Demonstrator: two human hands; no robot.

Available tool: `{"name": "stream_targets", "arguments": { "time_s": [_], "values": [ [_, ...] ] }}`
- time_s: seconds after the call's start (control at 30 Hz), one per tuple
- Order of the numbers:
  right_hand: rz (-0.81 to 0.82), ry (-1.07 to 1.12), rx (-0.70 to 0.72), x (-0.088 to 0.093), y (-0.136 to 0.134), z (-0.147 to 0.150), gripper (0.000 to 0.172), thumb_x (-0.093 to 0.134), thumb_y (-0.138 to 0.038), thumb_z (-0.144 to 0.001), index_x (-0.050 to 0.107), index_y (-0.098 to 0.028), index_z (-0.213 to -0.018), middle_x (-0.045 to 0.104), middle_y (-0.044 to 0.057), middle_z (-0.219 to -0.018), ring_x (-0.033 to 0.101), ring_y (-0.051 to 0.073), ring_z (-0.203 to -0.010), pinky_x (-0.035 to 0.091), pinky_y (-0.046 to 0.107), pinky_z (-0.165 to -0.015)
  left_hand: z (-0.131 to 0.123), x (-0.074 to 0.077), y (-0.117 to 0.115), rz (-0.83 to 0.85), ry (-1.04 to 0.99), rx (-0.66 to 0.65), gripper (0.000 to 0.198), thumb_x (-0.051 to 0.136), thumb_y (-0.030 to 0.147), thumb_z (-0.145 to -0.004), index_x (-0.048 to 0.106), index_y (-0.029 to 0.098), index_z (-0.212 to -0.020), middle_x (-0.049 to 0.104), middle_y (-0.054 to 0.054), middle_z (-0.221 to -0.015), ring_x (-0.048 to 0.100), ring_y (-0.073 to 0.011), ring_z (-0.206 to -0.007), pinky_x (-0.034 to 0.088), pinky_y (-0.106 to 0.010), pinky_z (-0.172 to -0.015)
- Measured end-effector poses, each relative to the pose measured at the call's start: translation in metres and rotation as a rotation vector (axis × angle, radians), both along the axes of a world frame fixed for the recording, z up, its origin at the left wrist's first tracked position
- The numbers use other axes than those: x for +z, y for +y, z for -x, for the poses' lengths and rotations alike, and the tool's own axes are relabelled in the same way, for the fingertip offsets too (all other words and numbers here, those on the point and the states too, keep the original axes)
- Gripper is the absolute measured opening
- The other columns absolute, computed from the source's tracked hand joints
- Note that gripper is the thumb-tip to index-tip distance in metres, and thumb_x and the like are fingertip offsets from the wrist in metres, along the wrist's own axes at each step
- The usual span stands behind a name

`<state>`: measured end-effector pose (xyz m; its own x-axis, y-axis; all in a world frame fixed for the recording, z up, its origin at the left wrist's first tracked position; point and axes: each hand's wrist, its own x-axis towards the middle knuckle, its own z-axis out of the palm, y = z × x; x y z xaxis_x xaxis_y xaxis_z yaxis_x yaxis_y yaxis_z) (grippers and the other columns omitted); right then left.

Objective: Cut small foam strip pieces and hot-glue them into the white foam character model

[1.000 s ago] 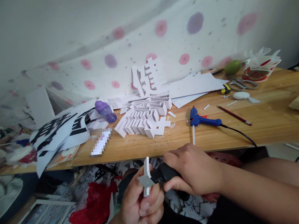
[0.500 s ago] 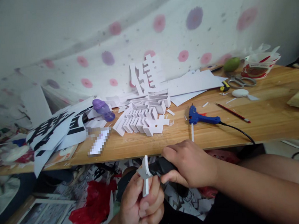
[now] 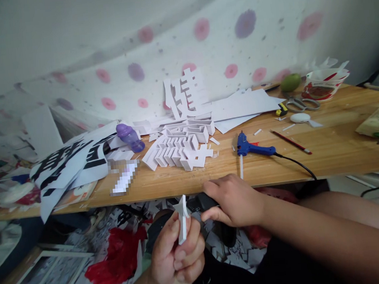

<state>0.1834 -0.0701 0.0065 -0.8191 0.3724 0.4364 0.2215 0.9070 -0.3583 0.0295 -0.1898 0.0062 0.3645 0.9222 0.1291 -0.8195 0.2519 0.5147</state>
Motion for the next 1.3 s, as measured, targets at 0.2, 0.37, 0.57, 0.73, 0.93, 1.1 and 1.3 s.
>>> {"name": "stream_targets", "arguments": {
  "time_s": [0.2,0.37,0.57,0.73,0.93,1.1,1.3],
  "values": [
    [0.058,-0.055,-0.028,-0.004,0.002,0.004,0.069,0.012,-0.072,-0.089,0.050,-0.015,-0.084,0.056,0.007,-0.067,0.052,0.019,-0.056,0.028,0.028,-0.054,0.000,0.002,-0.006,0.107,-0.060,0.043,0.023,0.039,0.029,-0.095,0.054,0.017,-0.081,0.034,0.006,-0.055,0.016,-0.0012,-0.038,0.030,-0.005,-0.033],
    [0.190,-0.062,-0.064,-0.005,0.012,0.002,0.061,0.018,-0.068,-0.092,0.048,-0.015,-0.089,0.056,0.007,-0.070,0.053,0.019,-0.059,0.034,0.028,-0.055,-0.003,0.003,-0.015,-0.065,-0.013,-0.011,0.018,0.042,0.032,-0.094,0.054,0.020,-0.090,0.037,0.007,-0.052,0.023,-0.0003,-0.035,0.034,-0.008,-0.034],
    [0.278,0.000,-0.017,-0.006,0.009,0.000,0.052,0.022,-0.060,-0.095,0.047,-0.016,-0.087,0.053,0.006,-0.075,0.052,0.017,-0.064,0.038,0.027,-0.059,0.006,0.000,-0.012,-0.039,0.323,0.365,0.017,0.047,0.030,-0.092,0.052,0.016,-0.083,0.038,0.009,-0.047,0.023,0.0008,-0.032,0.035,-0.009,-0.034],
    [0.330,0.060,0.044,-0.004,0.002,0.000,0.050,0.022,-0.059,-0.096,0.046,-0.016,-0.086,0.051,0.003,-0.075,0.051,0.015,-0.066,0.039,0.026,-0.061,0.010,-0.002,-0.006,-0.028,0.442,0.421,0.019,0.051,0.032,-0.089,0.052,0.014,-0.084,0.049,0.006,-0.047,0.038,-0.0023,-0.034,0.046,-0.016,-0.038],
    [0.296,0.032,0.102,0.000,-0.008,0.000,0.058,0.021,-0.067,-0.092,0.047,-0.016,-0.085,0.052,0.004,-0.070,0.050,0.015,-0.060,0.035,0.026,-0.055,0.003,-0.003,-0.002,-0.013,0.320,0.311,0.019,0.039,0.027,-0.093,0.051,0.014,-0.086,0.049,0.005,-0.049,0.032,-0.0013,-0.031,0.045,-0.016,-0.035],
    [0.215,0.038,0.084,-0.001,-0.011,-0.001,0.062,0.017,-0.069,-0.091,0.049,-0.015,-0.088,0.056,0.005,-0.070,0.053,0.016,-0.060,0.036,0.027,-0.056,-0.006,-0.002,-0.005,-0.053,0.258,0.233,0.020,0.037,0.027,-0.095,0.051,0.015,-0.090,0.046,0.006,-0.050,0.027,0.0001,-0.030,0.038,-0.011,-0.032],
    [0.141,0.097,0.095,0.002,-0.014,-0.002,0.060,0.017,-0.068,-0.091,0.046,-0.017,-0.085,0.054,0.003,-0.067,0.050,0.015,-0.056,0.033,0.027,-0.054,-0.009,0.003,-0.007,-0.091,0.171,0.182,0.022,0.037,0.030,-0.095,0.053,0.015,-0.093,0.042,0.007,-0.053,0.025,0.0012,-0.032,0.035,-0.009,-0.033]
  ]
}}
